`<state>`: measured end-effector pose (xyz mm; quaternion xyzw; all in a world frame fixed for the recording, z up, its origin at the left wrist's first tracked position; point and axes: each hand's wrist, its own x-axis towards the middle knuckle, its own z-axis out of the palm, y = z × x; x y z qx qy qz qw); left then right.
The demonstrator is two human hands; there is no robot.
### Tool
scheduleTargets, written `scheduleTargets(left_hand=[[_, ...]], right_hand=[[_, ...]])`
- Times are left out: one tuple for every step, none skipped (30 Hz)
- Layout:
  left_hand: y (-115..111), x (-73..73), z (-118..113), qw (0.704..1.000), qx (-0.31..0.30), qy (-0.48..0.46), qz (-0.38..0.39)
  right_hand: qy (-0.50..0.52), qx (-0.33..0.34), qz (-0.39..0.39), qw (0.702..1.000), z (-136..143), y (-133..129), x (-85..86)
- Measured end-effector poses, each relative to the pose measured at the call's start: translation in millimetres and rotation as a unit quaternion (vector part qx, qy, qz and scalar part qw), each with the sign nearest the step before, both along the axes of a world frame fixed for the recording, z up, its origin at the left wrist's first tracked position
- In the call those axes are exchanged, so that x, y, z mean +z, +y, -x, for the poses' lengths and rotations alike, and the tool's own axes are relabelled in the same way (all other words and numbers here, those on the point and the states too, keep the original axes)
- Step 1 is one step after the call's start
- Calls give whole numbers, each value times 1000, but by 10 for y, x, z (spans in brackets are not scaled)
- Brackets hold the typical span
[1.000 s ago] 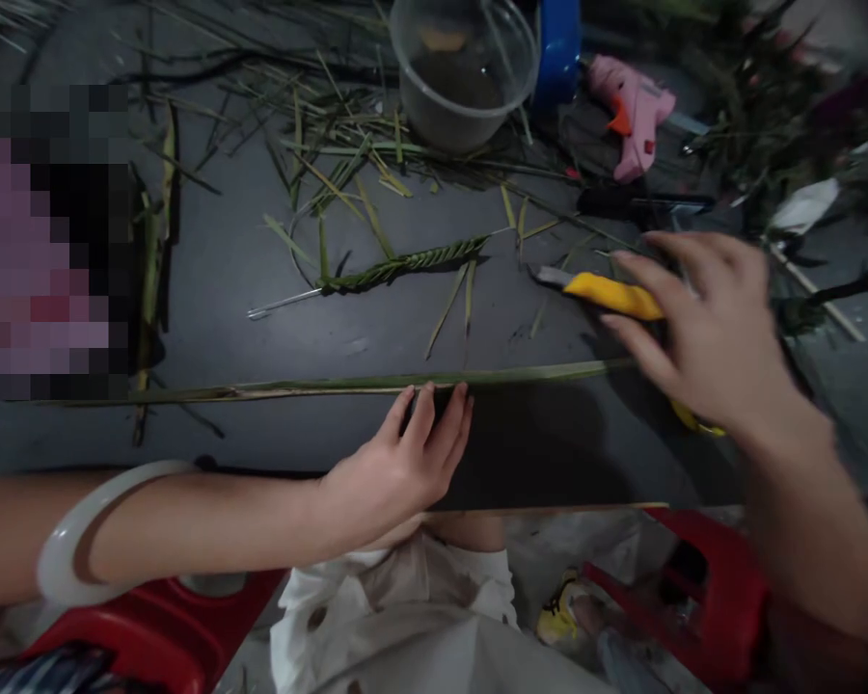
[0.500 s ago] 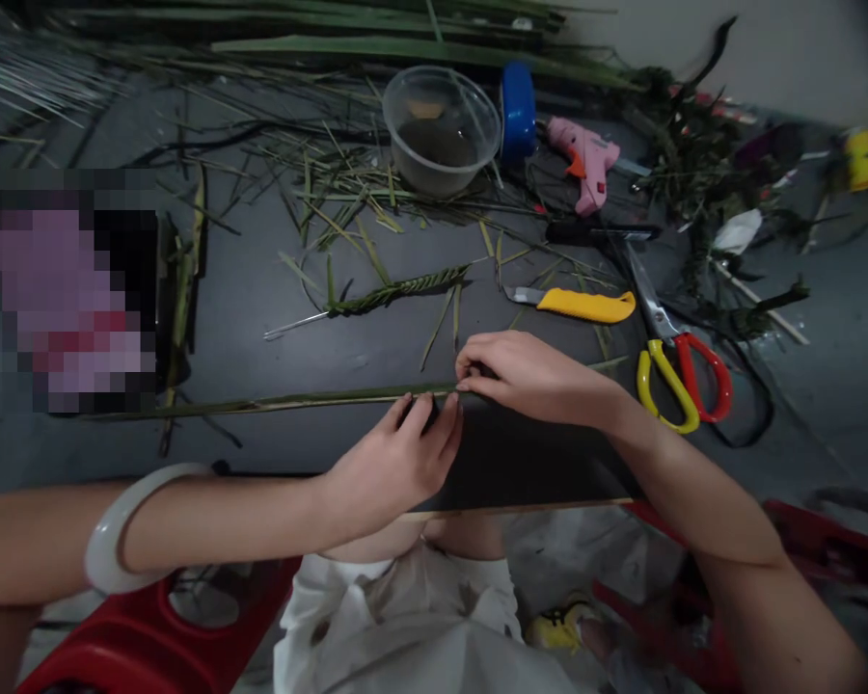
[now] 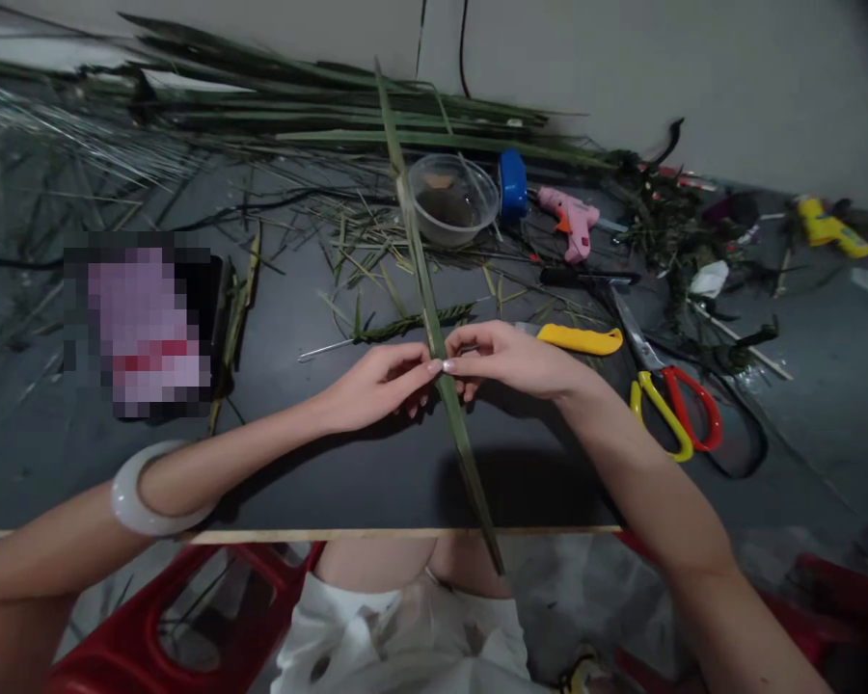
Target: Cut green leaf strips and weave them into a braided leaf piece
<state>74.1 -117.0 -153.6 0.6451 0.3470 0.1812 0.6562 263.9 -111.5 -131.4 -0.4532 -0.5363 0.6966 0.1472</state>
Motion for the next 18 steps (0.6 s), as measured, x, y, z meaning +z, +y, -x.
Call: scheduleTargets(left_hand=[[-7, -13, -4, 1000, -1, -11, 18], [-15, -23, -8, 999, -4, -18, 33], [-21, -28, -12, 999, -7, -22, 46], [-25, -31, -14, 998, -10, -25, 55], [-25, -31, -15, 998, -11, -27, 58], [-24, -31, -13, 998, -12, -31, 57], [-21, -30, -9, 998, -13, -35, 54], [-20, -30, -4, 998, -14, -38, 52], [-22, -31, 2, 998, -13, -39, 52], [-26, -32, 8, 998, -11, -39, 56], [-33, -34, 13, 997, -7, -36, 61], [-43, -35, 16, 997, 0, -33, 66], [-53, -36, 19, 997, 6, -30, 70], [-64, -35, 20, 997, 13, -26, 73], [-74, -33, 21, 997, 17, -24, 74], [-81, -30, 22, 997, 18, -22, 75], [-86, -25, 23, 997, 17, -21, 75], [-89, -21, 24, 997, 14, -20, 76]], right_hand=[[11, -5, 4, 1000, 19, 3, -35], [22, -9, 9, 1000, 31, 2, -69], [33, -15, 13, 999, 38, 0, -101], [45, -21, 18, 999, 40, -4, -132], [59, -27, 23, 998, 40, -9, -162], [75, -31, 29, 996, 40, -16, -191], [92, -33, 38, 994, 40, -23, -219], [108, -34, 52, 992, 44, -32, -246], [124, -35, 69, 989, 50, -41, -272], [140, -36, 87, 986, 58, -50, -298], [155, -40, 104, 982, 68, -58, -322], [168, -45, 118, 978, 78, -66, -346], [180, -50, 129, 974, 87, -73, -369], [190, -55, 138, 970, 93, -78, -392], [200, -58, 145, 967, 97, -82, -414], [210, -60, 151, 964, 97, -84, -436], [220, -60, 155, 961, 96, -87, -456], [229, -57, 156, 959, 93, -89, -474]])
